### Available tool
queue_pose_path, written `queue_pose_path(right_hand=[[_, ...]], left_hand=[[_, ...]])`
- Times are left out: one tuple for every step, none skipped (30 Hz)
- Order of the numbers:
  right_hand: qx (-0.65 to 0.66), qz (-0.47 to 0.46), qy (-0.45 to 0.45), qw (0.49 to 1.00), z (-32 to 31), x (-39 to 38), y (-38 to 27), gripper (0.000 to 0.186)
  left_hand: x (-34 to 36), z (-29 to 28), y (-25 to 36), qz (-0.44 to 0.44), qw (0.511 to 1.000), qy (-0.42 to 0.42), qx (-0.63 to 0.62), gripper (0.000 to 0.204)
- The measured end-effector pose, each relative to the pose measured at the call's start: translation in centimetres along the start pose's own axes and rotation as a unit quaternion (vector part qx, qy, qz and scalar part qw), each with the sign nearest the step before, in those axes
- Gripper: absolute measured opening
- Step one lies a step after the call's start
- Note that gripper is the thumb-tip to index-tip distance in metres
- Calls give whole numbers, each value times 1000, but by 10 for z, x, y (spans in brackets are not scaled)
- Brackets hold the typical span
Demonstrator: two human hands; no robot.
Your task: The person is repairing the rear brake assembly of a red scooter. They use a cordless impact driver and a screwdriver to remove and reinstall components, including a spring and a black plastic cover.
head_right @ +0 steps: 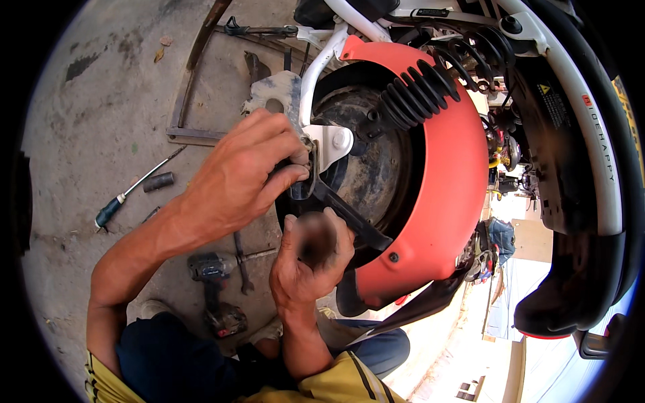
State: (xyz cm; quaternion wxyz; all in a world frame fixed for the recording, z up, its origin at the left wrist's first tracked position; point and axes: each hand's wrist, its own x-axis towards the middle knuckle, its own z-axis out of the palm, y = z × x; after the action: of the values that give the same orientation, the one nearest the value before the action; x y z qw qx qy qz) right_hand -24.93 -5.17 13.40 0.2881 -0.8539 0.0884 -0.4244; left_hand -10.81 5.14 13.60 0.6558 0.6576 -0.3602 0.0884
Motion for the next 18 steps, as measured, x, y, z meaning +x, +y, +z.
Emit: queue_pose_path(right_hand=[[7,27,-9,1000,-1,0,0,76],[7,28,-9,1000,-1,1,-1,74],[8,29,-9,1000,1,3,-1,72],[8,30,-10,999,3,5,-1,70],[-34,16,-8,999,6,8,0,73],[-61,15,-28,998,6,11,2,74],[-88,15,-49,995,3,13,5,75],[-93,9,-54,994,4,15,10,74],[-97,3,-60,993,5,16,16,73],[-102,-3,-66,993,5,18,21,71],[-99,-5,-71,993,4,20,23,70],[-93,-7,-71,993,3,21,23,68],[-88,-8,-71,994,3,22,23,66],[-82,-10,-66,994,3,22,22,65],[-83,-16,-64,994,3,23,22,63],[-83,-23,-63,994,3,23,22,62],[-89,-35,-64,993,3,26,20,61],[-92,-44,-63,993,3,27,20,60]], left_hand=[[-1,1,-1,-2,1000,-2,-12,17],[-2,2,-2,-6,1000,-4,-21,17],[-3,3,-3,1,1000,3,-24,17],[-4,4,-5,7,1000,9,-26,17],[-4,5,-6,13,999,16,-28,17],[-5,6,-7,12,999,21,-24,17],[-5,7,-8,12,999,27,-20,16],[-4,7,-10,12,999,33,-14,16],[-5,7,-11,12,999,35,-14,16],[-6,7,-12,12,999,36,-13,15],[-5,7,-12,15,999,37,-12,15],[-5,8,-10,14,999,41,-11,15],[-5,8,-9,13,999,45,-9,15],[-4,9,-8,13,999,47,-7,15],[-4,8,-8,11,998,51,20,15],[-5,6,-7,9,997,54,47,15],[-5,3,-5,8,996,56,75,15],[-4,3,-3,13,995,53,85,16]])
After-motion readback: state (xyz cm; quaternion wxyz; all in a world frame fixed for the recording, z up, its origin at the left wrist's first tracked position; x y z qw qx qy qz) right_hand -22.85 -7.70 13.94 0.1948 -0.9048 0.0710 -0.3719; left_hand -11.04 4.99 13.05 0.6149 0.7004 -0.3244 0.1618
